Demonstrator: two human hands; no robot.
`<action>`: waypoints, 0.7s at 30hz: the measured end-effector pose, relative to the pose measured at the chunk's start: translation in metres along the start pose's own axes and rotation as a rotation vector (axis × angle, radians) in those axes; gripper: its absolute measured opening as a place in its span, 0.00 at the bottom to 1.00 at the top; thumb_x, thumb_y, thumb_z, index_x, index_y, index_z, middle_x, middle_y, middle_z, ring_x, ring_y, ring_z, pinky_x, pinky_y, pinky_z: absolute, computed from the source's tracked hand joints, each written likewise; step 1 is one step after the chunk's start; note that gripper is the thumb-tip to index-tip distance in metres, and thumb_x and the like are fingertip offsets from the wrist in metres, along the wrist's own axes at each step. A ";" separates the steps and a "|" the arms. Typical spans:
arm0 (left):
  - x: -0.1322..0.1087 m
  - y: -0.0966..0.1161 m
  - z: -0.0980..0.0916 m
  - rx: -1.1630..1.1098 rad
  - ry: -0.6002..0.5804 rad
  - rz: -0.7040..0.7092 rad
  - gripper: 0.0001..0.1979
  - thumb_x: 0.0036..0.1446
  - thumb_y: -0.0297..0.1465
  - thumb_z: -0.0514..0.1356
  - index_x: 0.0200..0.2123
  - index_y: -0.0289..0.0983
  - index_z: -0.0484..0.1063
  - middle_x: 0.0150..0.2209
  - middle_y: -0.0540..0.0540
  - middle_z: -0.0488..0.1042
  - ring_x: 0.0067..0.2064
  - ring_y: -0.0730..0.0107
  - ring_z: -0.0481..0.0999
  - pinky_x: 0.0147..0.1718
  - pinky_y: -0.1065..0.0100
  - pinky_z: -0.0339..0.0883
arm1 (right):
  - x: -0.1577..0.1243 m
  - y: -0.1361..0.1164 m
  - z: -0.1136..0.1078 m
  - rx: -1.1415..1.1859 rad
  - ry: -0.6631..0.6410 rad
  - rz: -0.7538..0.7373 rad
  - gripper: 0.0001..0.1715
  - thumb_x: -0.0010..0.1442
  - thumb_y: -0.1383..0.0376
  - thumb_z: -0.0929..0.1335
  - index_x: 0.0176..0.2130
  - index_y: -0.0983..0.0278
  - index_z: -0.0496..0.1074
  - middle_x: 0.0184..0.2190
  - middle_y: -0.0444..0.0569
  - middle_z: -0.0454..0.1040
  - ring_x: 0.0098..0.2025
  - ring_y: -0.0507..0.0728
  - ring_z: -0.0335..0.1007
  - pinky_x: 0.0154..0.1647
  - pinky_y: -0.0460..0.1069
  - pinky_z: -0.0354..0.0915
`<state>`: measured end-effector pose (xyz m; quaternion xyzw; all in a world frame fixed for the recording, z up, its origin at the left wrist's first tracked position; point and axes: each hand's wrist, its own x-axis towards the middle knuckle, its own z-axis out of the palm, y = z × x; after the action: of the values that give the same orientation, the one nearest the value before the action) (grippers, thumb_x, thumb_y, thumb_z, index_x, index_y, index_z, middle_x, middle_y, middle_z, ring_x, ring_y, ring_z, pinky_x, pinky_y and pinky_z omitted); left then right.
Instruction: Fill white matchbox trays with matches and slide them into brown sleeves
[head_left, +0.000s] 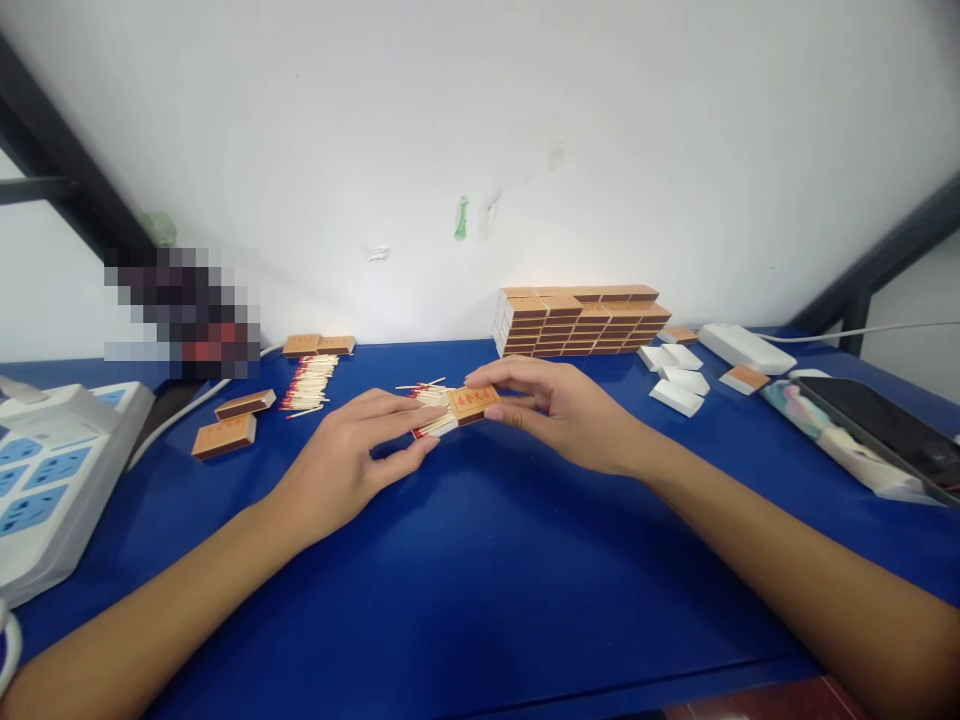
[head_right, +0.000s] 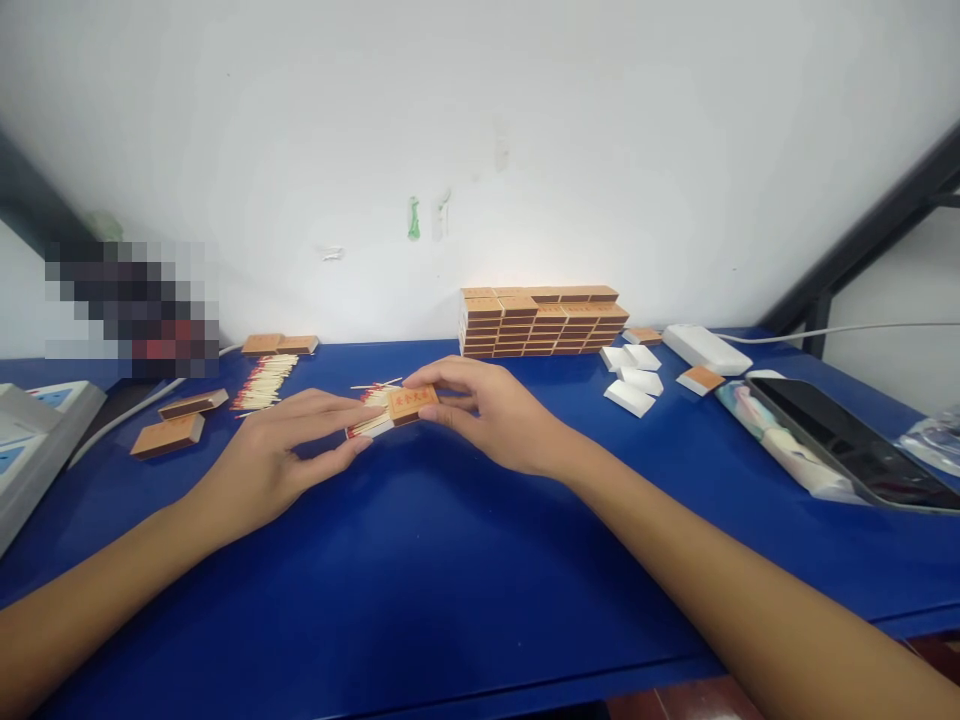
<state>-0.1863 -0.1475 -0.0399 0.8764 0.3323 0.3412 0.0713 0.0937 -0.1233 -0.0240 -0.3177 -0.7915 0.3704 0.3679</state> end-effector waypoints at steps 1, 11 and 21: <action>0.000 0.000 0.000 0.004 -0.009 -0.004 0.16 0.71 0.35 0.62 0.59 0.44 0.79 0.53 0.43 0.82 0.52 0.59 0.79 0.52 0.56 0.74 | 0.000 0.001 0.000 0.011 0.000 -0.004 0.17 0.68 0.59 0.72 0.55 0.58 0.78 0.55 0.52 0.78 0.57 0.60 0.77 0.58 0.58 0.77; 0.001 0.004 -0.001 0.013 -0.050 -0.048 0.18 0.73 0.36 0.59 0.63 0.44 0.75 0.56 0.45 0.81 0.56 0.60 0.78 0.57 0.58 0.72 | 0.001 0.006 -0.004 0.041 -0.017 0.001 0.17 0.68 0.57 0.72 0.54 0.58 0.79 0.55 0.52 0.79 0.58 0.61 0.77 0.61 0.60 0.74; -0.001 0.004 -0.003 0.001 -0.057 -0.095 0.18 0.73 0.37 0.60 0.63 0.45 0.74 0.58 0.46 0.79 0.57 0.62 0.78 0.60 0.58 0.72 | 0.001 -0.002 -0.001 0.090 -0.036 0.006 0.15 0.68 0.59 0.72 0.53 0.58 0.79 0.56 0.53 0.78 0.58 0.61 0.76 0.61 0.60 0.74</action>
<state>-0.1862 -0.1516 -0.0365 0.8690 0.3716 0.3122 0.0966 0.0939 -0.1229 -0.0217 -0.2965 -0.7795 0.4127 0.3662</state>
